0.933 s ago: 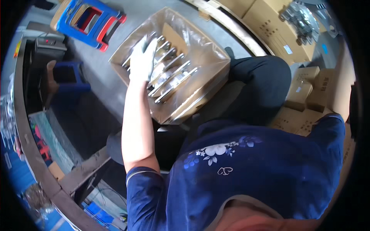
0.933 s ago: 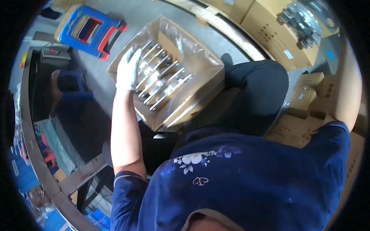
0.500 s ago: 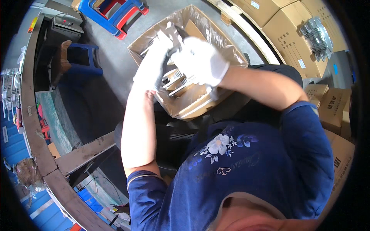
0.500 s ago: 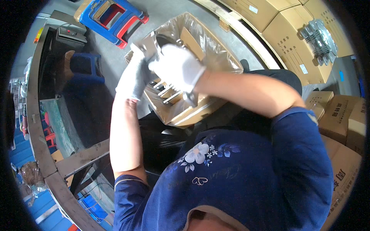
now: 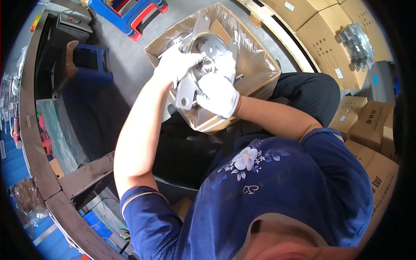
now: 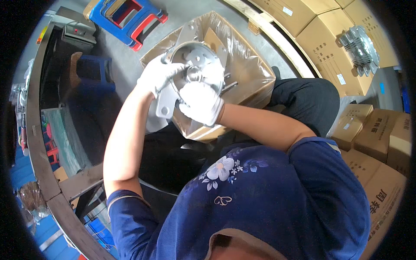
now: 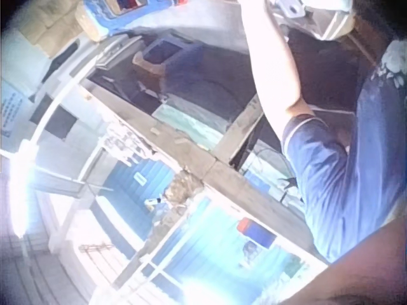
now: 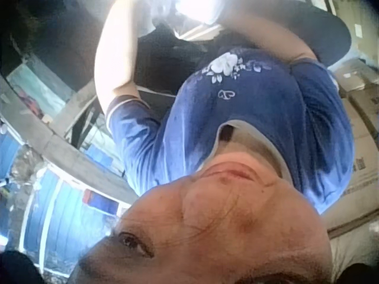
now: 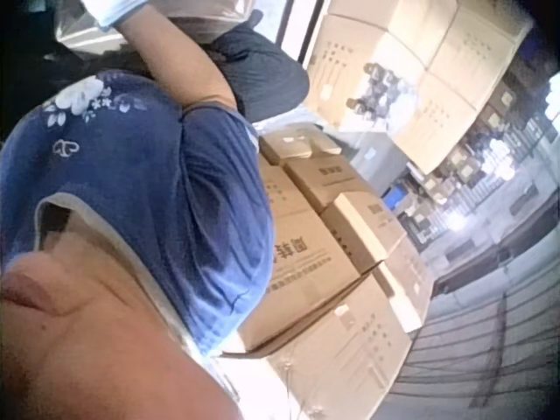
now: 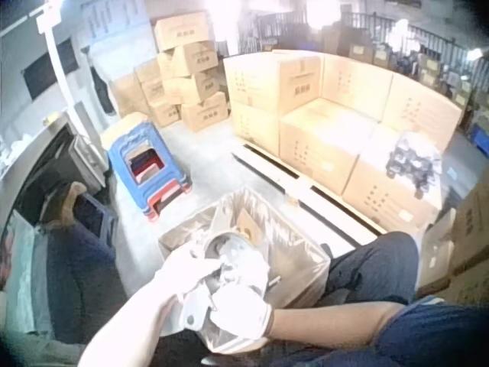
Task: The person packs metal components and cardboard dividers into a plastic-lined box, folds the flaps closed, seals the box with tape using a tape dispenser, and lifts the box away.
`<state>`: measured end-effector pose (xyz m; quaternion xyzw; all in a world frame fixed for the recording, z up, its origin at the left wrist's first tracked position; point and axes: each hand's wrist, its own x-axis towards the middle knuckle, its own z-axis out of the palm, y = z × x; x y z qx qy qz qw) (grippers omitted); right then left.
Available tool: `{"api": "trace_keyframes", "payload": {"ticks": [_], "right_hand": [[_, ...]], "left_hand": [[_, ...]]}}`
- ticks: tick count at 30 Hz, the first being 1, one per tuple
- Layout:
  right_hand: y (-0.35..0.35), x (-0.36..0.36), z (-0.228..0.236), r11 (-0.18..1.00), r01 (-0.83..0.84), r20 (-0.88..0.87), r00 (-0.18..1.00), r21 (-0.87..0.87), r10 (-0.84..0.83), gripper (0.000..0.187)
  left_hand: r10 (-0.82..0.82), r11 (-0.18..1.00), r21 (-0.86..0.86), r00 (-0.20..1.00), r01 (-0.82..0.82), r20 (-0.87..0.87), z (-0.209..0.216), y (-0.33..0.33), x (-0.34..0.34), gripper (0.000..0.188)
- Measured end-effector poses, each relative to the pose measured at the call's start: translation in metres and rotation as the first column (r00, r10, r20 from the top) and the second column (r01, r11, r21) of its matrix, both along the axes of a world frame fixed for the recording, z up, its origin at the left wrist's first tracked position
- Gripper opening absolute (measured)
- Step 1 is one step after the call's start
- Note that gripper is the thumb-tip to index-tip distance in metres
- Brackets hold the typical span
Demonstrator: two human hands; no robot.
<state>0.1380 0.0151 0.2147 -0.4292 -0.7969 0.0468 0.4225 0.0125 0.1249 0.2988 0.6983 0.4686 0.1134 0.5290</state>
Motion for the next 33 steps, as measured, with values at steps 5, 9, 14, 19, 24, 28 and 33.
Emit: {"api": "trace_keyframes", "payload": {"ticks": [5,9,14,19,24,28,33], "right_hand": [[0.032,0.048,0.068,0.960,-0.262,0.181,0.944,-0.098,0.276,0.018],[0.063,0.098,0.090,0.968,0.008,0.392,0.914,0.250,-0.108,0.052],[0.056,0.119,0.059,0.883,0.194,0.646,0.748,-0.428,0.149,0.044],[0.033,0.112,0.035,0.609,0.248,0.607,0.619,-0.753,0.498,0.025],[0.021,0.107,-0.002,0.492,0.289,0.567,0.514,-0.821,0.644,0.029],[0.024,0.101,-0.036,0.443,0.372,0.578,0.499,-0.816,0.645,0.039],[0.044,0.097,-0.065,0.359,0.148,0.369,0.623,-0.922,0.690,0.033]], "left_hand": [[0.004,0.919,0.392,0.992,0.045,-0.125,-0.011,0.000,-0.003,0.050],[0.021,0.831,0.534,0.949,0.158,-0.313,-0.018,-0.017,0.012,0.055],[-0.096,0.812,0.486,0.895,0.324,-0.436,-0.039,-0.045,0.028,0.040],[-0.154,0.731,0.599,0.934,0.327,-0.322,-0.093,-0.084,0.024,0.033],[-0.200,0.736,0.567,0.919,0.370,-0.339,-0.134,-0.111,0.028,0.034],[-0.318,0.805,0.299,0.797,0.513,-0.514,-0.146,-0.102,0.031,0.045],[-0.138,0.983,-0.135,0.983,0.121,-0.122,-0.188,-0.085,0.002,0.040]]}}
